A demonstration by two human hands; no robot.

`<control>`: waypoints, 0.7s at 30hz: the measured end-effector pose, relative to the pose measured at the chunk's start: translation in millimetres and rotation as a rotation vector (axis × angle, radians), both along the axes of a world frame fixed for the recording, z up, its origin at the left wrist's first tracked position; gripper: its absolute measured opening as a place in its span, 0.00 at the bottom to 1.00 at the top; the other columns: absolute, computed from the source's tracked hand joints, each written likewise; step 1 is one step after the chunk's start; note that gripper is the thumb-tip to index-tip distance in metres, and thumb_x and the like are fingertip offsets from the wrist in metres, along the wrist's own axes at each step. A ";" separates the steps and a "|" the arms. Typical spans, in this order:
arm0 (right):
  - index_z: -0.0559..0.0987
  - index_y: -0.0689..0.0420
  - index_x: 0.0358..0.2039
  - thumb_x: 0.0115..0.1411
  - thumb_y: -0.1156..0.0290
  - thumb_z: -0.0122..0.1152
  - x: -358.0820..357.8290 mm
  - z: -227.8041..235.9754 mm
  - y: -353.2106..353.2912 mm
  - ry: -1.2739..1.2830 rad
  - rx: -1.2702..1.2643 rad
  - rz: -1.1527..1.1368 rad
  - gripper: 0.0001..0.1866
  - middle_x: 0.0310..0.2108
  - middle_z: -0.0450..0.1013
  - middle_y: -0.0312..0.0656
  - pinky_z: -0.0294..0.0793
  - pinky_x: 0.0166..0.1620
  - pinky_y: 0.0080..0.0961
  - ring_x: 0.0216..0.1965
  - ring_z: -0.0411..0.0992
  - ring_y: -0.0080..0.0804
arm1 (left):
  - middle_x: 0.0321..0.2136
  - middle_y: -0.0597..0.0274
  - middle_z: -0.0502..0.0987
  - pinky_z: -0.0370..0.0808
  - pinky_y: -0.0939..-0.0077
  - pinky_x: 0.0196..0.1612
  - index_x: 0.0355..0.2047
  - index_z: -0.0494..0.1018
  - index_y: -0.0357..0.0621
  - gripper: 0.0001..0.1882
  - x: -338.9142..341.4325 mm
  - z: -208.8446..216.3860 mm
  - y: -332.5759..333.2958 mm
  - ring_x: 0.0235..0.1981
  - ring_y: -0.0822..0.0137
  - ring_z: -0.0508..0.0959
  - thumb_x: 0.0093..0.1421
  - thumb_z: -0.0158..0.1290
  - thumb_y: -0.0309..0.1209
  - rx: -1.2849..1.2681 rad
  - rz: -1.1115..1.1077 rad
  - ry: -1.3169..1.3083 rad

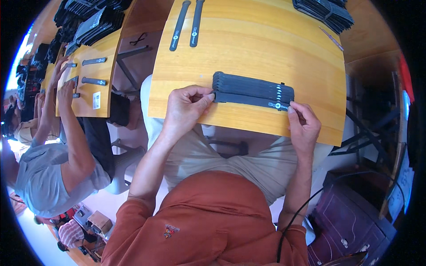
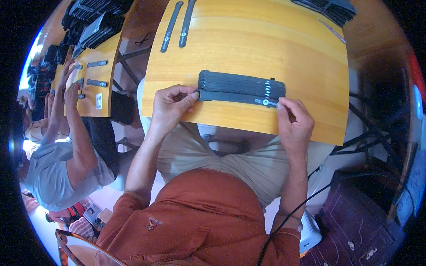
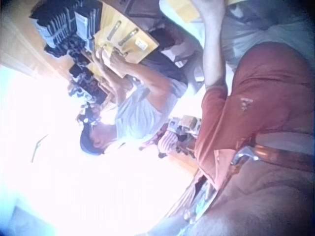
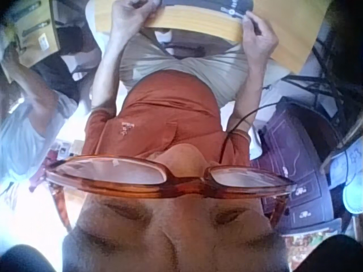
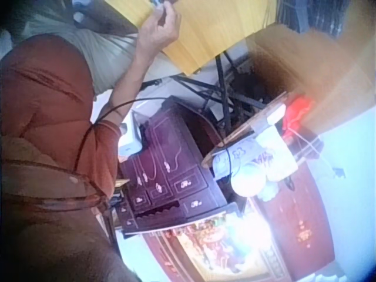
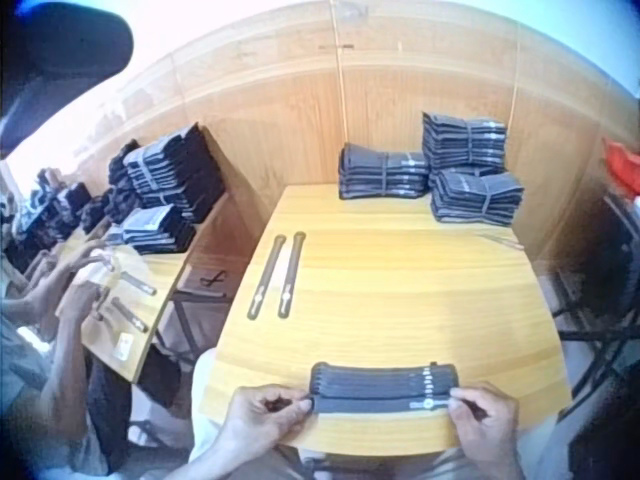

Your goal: Aligning and stacking black silicone wristbands on a wooden workbench.

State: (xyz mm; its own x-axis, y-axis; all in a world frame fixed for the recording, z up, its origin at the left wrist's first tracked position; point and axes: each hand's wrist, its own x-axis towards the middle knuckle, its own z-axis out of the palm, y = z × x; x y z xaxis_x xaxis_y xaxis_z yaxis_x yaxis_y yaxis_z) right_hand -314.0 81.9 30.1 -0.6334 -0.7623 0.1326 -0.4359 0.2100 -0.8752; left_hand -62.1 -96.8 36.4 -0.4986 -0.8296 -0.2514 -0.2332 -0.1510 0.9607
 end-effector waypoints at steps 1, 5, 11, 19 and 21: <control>0.83 0.65 0.41 0.62 0.80 0.66 -0.6 -0.6 0.6 0.005 -0.002 0.002 0.07 0.32 0.79 0.42 0.75 0.37 0.22 0.32 0.76 0.25 | 0.24 0.67 0.81 0.73 0.85 0.27 0.41 0.82 0.30 0.07 -1.1 0.2 0.2 0.22 0.82 0.74 0.65 0.61 0.23 -0.009 0.010 -0.034; 0.83 0.66 0.41 0.62 0.80 0.66 0.2 -0.7 0.8 -0.030 -0.006 -0.005 0.07 0.32 0.78 0.42 0.75 0.36 0.21 0.32 0.76 0.24 | 0.24 0.65 0.82 0.72 0.85 0.26 0.39 0.82 0.31 0.06 -2.0 0.6 0.3 0.22 0.81 0.75 0.64 0.62 0.23 -0.024 0.011 -0.094; 0.83 0.67 0.40 0.62 0.80 0.65 0.2 -1.7 0.8 0.003 -0.034 0.008 0.07 0.33 0.78 0.41 0.75 0.35 0.19 0.32 0.76 0.23 | 0.22 0.65 0.81 0.72 0.83 0.26 0.40 0.83 0.31 0.07 -1.4 0.7 0.7 0.22 0.81 0.75 0.65 0.61 0.24 -0.047 0.002 -0.131; 0.83 0.66 0.40 0.62 0.80 0.66 -0.9 -3.5 0.5 0.001 -0.025 0.004 0.06 0.33 0.78 0.40 0.74 0.34 0.18 0.32 0.75 0.21 | 0.24 0.66 0.81 0.73 0.84 0.27 0.41 0.83 0.32 0.07 0.8 -1.7 -0.4 0.23 0.81 0.75 0.65 0.61 0.24 -0.072 -0.023 -0.150; 0.83 0.66 0.40 0.62 0.80 0.66 -0.5 -2.2 0.0 -0.006 -0.019 0.000 0.06 0.33 0.78 0.40 0.74 0.34 0.18 0.32 0.75 0.21 | 0.25 0.68 0.81 0.73 0.86 0.28 0.41 0.83 0.33 0.07 0.9 -2.5 -0.6 0.24 0.82 0.74 0.66 0.61 0.25 -0.072 -0.031 -0.164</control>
State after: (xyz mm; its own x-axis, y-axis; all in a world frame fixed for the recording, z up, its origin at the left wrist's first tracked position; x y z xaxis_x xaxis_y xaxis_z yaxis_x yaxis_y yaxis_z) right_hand -314.5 81.9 27.9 -0.6344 -0.7597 0.1429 -0.4303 0.1934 -0.8817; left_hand -61.1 -97.4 33.9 -0.4813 -0.8332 -0.2723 -0.3911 -0.0739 0.9174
